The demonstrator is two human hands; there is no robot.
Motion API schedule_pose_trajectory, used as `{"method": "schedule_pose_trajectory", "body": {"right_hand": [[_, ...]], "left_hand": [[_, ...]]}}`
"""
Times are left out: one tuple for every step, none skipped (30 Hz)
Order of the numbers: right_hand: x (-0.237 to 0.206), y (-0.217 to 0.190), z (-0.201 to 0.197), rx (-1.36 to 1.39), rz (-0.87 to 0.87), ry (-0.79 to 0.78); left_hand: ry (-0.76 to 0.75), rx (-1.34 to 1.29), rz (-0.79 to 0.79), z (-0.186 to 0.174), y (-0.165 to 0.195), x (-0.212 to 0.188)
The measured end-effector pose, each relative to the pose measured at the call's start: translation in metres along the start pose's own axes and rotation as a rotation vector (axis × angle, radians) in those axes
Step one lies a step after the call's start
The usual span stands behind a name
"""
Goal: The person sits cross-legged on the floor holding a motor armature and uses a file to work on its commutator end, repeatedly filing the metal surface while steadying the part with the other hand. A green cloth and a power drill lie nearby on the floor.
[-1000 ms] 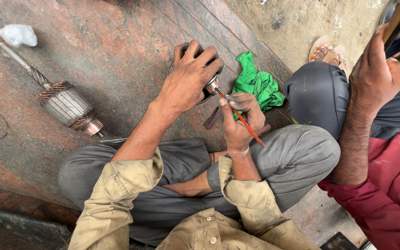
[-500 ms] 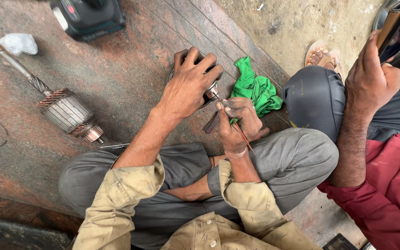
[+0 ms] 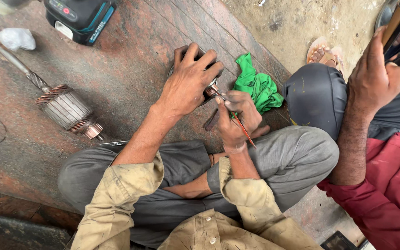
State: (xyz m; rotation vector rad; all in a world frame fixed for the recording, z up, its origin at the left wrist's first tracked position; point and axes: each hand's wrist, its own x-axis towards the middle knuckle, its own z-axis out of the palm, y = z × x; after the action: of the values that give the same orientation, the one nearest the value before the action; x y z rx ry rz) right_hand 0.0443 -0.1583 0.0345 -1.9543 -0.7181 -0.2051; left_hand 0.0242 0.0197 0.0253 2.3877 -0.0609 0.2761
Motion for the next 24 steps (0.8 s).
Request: {"method": "schedule_pose_trajectory", "body": {"right_hand": [[-0.0002, -0.0002, -0.0006, 0.006, -0.004, -0.012], [-0.0004, -0.0008, -0.0020, 0.011, -0.006, -0.027], [-0.0009, -0.0012, -0.0033, 0.012, -0.006, -0.043], [-0.0013, -0.0018, -0.0043, 0.008, -0.010, -0.041], [-0.0017, -0.0020, -0.0046, 0.003, -0.013, -0.038], [-0.0023, -0.0025, -0.0043, 0.000, -0.015, -0.037], [-0.0027, -0.0024, -0.0036, 0.002, -0.009, -0.026], [-0.0030, -0.0020, -0.0017, 0.004, -0.003, -0.016], [-0.0031, -0.0014, -0.0002, 0.006, 0.003, -0.006], [-0.0031, -0.0009, 0.0011, 0.029, 0.019, 0.000], [-0.0032, -0.0003, 0.0013, 0.052, 0.034, 0.007], [-0.0032, 0.0001, 0.0016, 0.074, 0.048, 0.016], [-0.0031, 0.0008, 0.0005, 0.036, 0.052, 0.003], [-0.0039, -0.0001, -0.0021, -0.004, 0.059, -0.009], [-0.0040, -0.0001, -0.0047, -0.043, 0.061, -0.017], [-0.0039, 0.0000, -0.0058, -0.012, 0.059, -0.017], [-0.0040, 0.0002, -0.0064, 0.018, 0.058, -0.020], [-0.0041, 0.0000, -0.0067, 0.047, 0.060, -0.027], [-0.0042, 0.0003, -0.0066, 0.035, 0.064, -0.012], [-0.0042, 0.0005, -0.0050, 0.027, 0.066, 0.005], [-0.0040, 0.0012, -0.0045, 0.020, 0.063, 0.020], [-0.0040, 0.0014, -0.0038, 0.009, 0.053, 0.010], [-0.0039, 0.0020, -0.0036, 0.000, 0.044, -0.001], [-0.0041, 0.0022, -0.0033, -0.006, 0.036, -0.010]], "left_hand": [[0.005, 0.022, 0.005, 0.0002, -0.0004, 0.0001], [0.010, 0.042, 0.008, 0.0003, -0.0008, 0.0001], [0.013, 0.059, 0.010, 0.0010, -0.0006, 0.0000], [0.011, 0.052, 0.007, 0.0017, -0.0008, 0.0003], [0.008, 0.046, 0.005, 0.0026, -0.0009, 0.0007], [0.004, 0.039, 0.001, 0.0029, -0.0012, 0.0005], [0.008, 0.045, 0.003, 0.0035, -0.0012, 0.0005], [0.013, 0.051, 0.003, 0.0036, -0.0013, 0.0002], [0.017, 0.055, 0.005, 0.0040, -0.0011, 0.0001], [0.012, 0.054, 0.004, 0.0034, -0.0011, -0.0005], [0.007, 0.052, 0.004, 0.0029, -0.0012, -0.0007], [0.004, 0.050, 0.005, 0.0024, -0.0010, -0.0006], [0.007, 0.053, 0.007, 0.0019, -0.0008, -0.0003], [0.008, 0.055, 0.009, 0.0008, -0.0003, -0.0011], [0.012, 0.060, 0.015, 0.0003, -0.0002, -0.0002], [0.018, 0.059, 0.016, -0.0002, -0.0001, 0.0006], [0.023, 0.055, 0.013, 0.0001, 0.0009, 0.0013], [0.026, 0.049, 0.007, -0.0002, 0.0015, 0.0014], [0.017, 0.047, 0.008, 0.0000, 0.0022, 0.0015], [0.009, 0.048, 0.010, -0.0002, 0.0021, 0.0016], [0.005, 0.052, 0.012, 0.0000, 0.0020, 0.0022], [0.011, 0.052, 0.014, -0.0003, 0.0018, 0.0020], [0.016, 0.052, 0.013, -0.0003, 0.0017, 0.0017], [0.018, 0.055, 0.012, -0.0008, 0.0013, 0.0010]]}}
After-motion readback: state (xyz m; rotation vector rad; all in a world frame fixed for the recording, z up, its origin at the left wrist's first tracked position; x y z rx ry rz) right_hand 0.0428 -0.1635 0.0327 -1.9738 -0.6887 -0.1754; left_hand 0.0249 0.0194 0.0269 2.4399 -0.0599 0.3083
